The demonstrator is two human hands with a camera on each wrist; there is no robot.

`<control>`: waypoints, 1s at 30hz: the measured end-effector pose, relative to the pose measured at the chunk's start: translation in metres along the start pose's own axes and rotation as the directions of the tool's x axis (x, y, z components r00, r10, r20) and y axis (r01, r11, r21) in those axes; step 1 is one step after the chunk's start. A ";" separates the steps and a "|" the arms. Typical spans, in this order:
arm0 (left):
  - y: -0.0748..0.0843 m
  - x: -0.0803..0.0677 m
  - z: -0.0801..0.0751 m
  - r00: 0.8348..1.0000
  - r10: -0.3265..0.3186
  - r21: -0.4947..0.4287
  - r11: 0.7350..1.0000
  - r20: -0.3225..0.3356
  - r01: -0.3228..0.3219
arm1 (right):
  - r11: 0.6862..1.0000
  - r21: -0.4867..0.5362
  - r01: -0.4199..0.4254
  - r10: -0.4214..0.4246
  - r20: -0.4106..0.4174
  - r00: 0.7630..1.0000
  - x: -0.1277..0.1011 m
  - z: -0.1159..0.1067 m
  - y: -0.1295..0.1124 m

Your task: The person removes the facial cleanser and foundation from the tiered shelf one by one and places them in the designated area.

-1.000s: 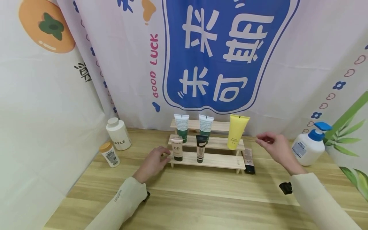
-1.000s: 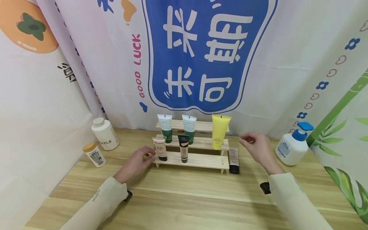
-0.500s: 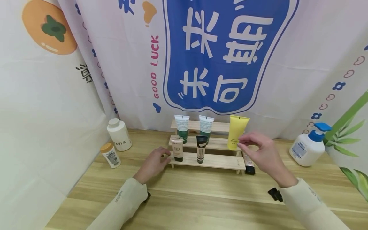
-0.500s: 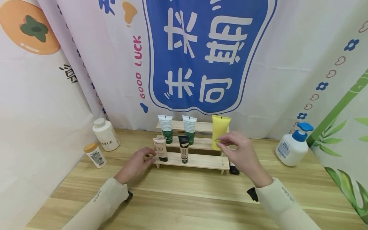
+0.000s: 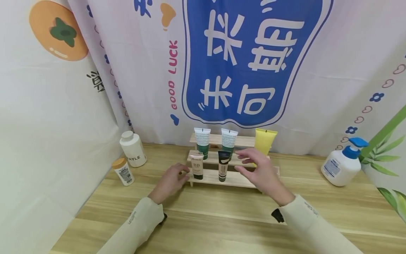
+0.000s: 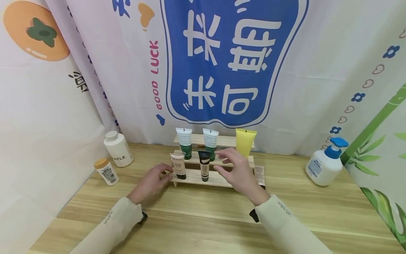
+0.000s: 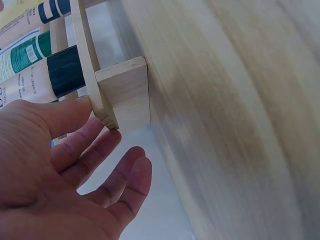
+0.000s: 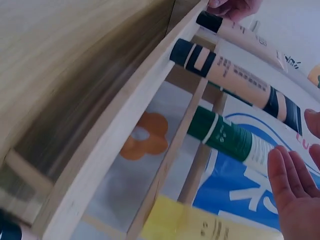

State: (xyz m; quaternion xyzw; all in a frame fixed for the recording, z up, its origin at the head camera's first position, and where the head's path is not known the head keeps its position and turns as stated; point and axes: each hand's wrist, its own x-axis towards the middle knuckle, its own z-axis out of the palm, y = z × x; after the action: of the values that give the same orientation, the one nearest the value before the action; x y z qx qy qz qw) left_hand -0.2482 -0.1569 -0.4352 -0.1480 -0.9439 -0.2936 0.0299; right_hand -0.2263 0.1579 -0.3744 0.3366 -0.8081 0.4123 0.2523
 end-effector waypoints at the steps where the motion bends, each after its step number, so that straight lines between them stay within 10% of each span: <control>1: 0.000 0.000 0.000 1.000 0.000 -0.001 1.000 0.000 0.000 | 1.000 0.004 -0.003 0.003 -0.005 1.000 0.001 0.004 0.000; 30: 0.000 -0.001 0.001 1.000 0.003 -0.006 1.000 -0.008 -0.003 | 0.993 0.074 -0.093 0.100 -0.094 0.990 0.005 0.045 0.005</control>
State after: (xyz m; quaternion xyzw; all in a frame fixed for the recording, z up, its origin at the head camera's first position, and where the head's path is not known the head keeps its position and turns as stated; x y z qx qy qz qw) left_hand -0.2474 -0.1568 -0.4358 -0.1483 -0.9427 -0.2969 0.0338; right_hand -0.2386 0.1205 -0.3976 0.2850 -0.7953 0.4680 0.2593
